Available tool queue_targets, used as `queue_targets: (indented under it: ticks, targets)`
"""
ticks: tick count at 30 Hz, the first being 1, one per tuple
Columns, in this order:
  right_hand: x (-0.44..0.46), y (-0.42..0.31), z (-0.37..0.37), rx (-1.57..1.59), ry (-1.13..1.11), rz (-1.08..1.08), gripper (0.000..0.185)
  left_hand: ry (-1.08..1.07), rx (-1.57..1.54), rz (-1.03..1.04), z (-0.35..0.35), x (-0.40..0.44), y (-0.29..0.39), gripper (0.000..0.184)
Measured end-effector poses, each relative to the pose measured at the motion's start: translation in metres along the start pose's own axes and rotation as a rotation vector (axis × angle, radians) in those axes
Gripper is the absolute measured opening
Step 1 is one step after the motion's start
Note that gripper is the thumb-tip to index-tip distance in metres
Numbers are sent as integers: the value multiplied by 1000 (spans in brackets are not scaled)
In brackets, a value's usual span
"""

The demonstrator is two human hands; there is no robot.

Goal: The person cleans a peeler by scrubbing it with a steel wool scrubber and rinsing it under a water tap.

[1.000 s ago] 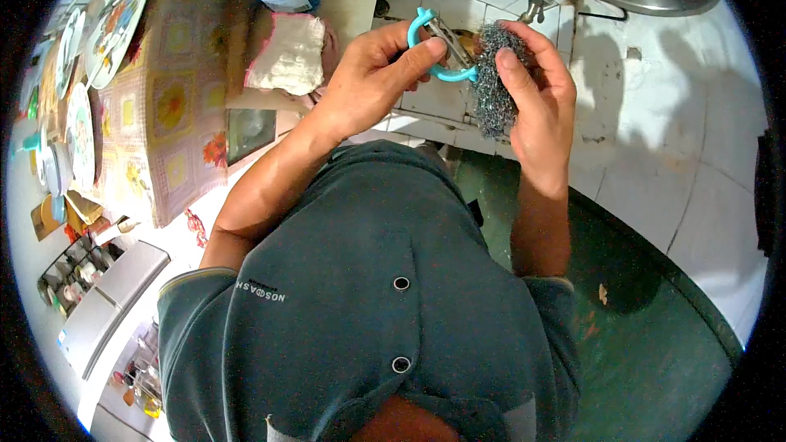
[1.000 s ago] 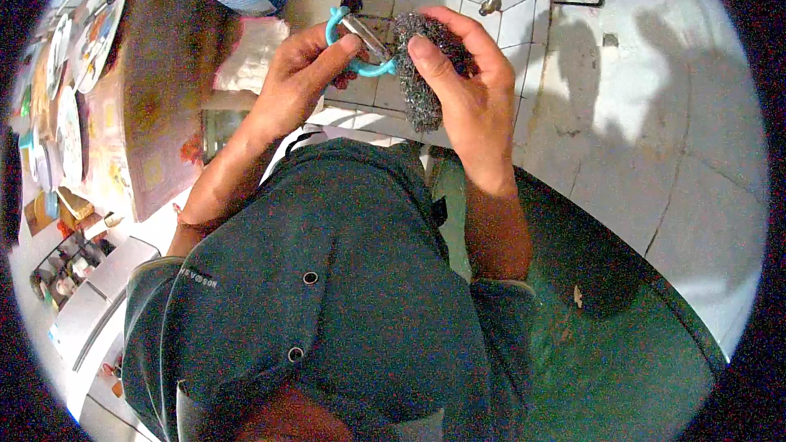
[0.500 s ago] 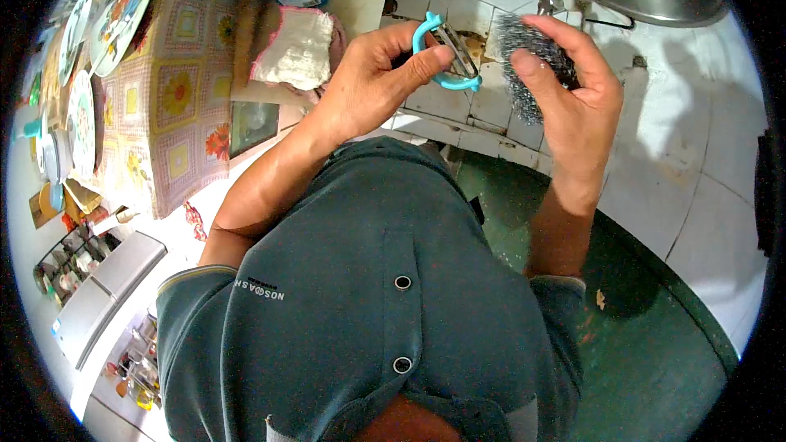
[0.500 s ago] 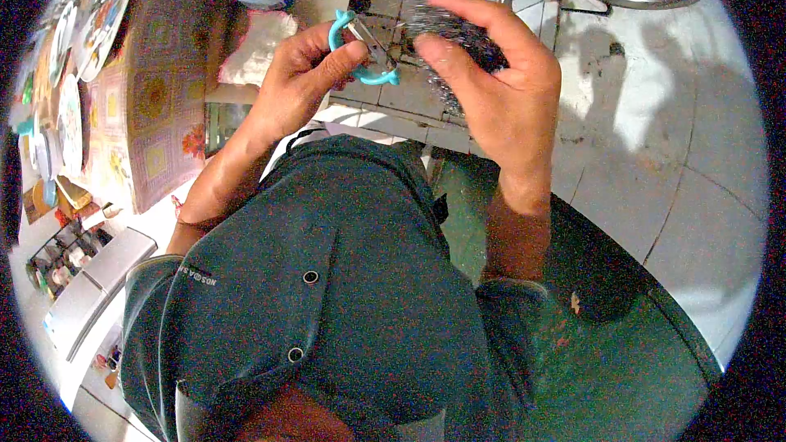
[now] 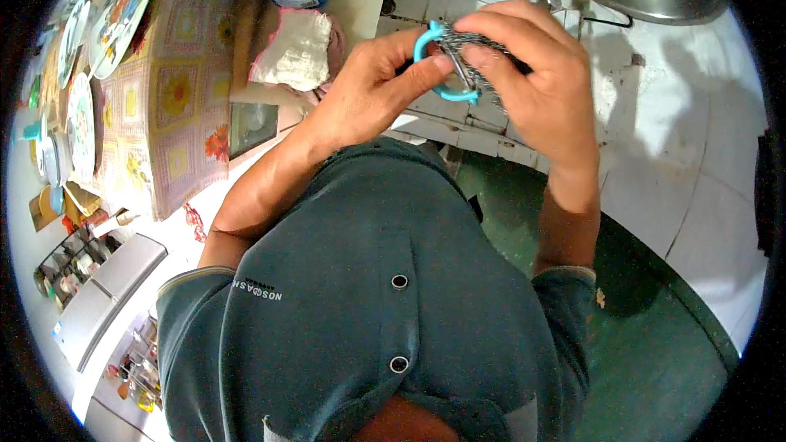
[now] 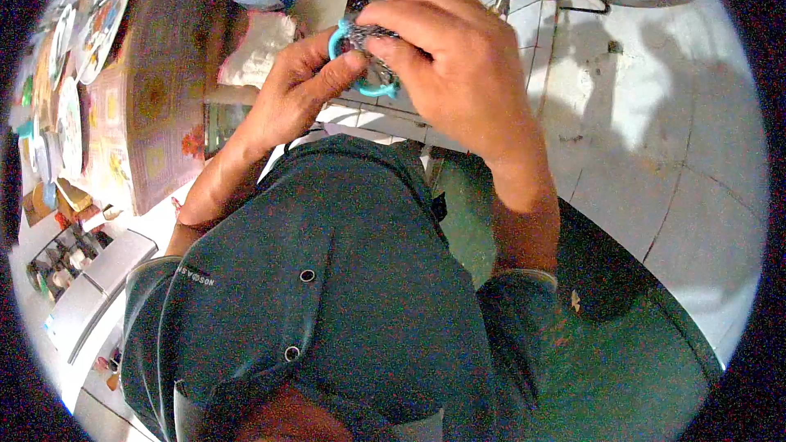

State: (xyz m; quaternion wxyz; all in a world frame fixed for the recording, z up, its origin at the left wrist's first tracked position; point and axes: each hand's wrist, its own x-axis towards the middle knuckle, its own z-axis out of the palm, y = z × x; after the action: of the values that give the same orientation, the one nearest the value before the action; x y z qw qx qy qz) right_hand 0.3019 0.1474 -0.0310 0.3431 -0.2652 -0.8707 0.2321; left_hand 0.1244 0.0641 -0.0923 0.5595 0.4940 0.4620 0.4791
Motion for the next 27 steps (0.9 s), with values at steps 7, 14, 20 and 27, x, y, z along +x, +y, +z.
queue_targets:
  ticks: [7,14,20,27]
  targets:
    - [-11,17,-6,-29,-78,148,16,-71,46,-56,-3,2,0,29]
    - [-2,-3,-14,116,-61,153,15,-32,-19,34,5,6,-4,31]
    - [-4,-1,-13,126,92,170,16,-28,3,10,3,5,0,31]
    - [-2,-7,-16,101,-123,136,17,-12,-4,1,1,1,-1,29]
